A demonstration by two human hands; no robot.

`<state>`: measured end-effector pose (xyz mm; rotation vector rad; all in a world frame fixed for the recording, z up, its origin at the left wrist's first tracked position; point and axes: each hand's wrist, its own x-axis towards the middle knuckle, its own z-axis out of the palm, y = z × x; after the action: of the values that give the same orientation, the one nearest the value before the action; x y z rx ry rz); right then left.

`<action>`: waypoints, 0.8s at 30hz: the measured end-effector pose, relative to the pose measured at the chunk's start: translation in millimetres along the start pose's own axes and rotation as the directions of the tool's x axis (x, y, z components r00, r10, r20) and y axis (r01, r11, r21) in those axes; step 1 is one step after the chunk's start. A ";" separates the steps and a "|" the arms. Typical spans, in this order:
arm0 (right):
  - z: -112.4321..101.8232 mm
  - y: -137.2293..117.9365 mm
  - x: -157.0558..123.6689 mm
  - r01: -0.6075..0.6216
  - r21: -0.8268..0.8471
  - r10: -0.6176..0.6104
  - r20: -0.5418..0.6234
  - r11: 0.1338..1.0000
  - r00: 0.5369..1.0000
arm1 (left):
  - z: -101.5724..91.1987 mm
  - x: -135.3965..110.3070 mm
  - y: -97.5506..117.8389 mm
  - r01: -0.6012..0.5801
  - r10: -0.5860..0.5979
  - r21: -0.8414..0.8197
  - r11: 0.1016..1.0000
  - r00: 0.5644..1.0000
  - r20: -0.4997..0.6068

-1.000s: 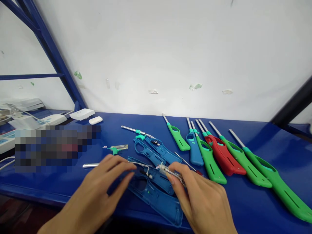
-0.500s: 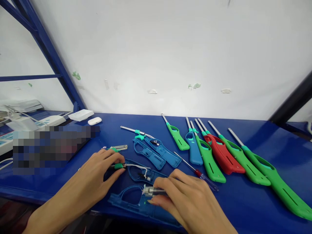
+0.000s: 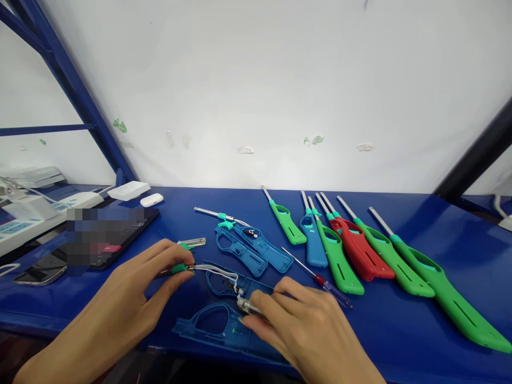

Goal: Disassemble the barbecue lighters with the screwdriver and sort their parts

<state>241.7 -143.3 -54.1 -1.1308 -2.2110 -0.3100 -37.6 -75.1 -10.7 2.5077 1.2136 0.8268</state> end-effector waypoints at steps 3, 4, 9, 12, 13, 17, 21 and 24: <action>0.2 -0.6 0.9 -0.002 0.008 0.002 -0.007 1.000 1.000 | -4.7 0.6 9.8 -0.057 0.058 0.012 0.998 0.997 -0.051; 0.2 -0.9 1.1 0.002 0.010 -0.001 -0.014 1.000 1.000 | -5.8 0.9 12.9 -0.079 0.080 0.020 0.997 0.995 -0.067; 1.0 -2.4 -0.6 0.009 0.024 -0.008 -0.044 1.000 0.999 | -11.3 5.0 25.9 -0.152 0.160 0.069 0.986 0.977 -0.138; 2.4 -2.3 -0.9 0.010 0.034 -0.008 -0.058 0.999 0.998 | -19.4 9.6 31.7 -0.149 0.179 0.139 0.979 0.955 -0.236; 2.8 -2.1 -0.5 0.014 0.031 -0.012 -0.063 0.999 0.998 | -23.0 12.0 33.1 -0.143 0.185 0.165 0.976 0.942 -0.279; 2.6 -1.1 2.4 0.025 0.008 -0.024 -0.081 1.000 0.996 | -34.5 35.1 31.8 -0.148 0.214 0.211 0.966 0.915 -0.342; 0.6 -1.5 4.1 0.025 -0.010 -0.025 -0.059 1.000 0.998 | -29.6 86.2 14.2 -0.244 0.268 0.174 0.954 0.954 -0.133; 0.4 -2.3 3.3 0.016 -0.022 -0.017 -0.050 1.000 0.999 | -12.6 131.8 -6.8 -0.292 0.290 0.152 0.944 0.956 0.038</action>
<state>238.3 -142.4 -52.2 -1.1043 -2.1793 -0.3658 16.1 31.2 47.5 2.8636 0.9473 0.8020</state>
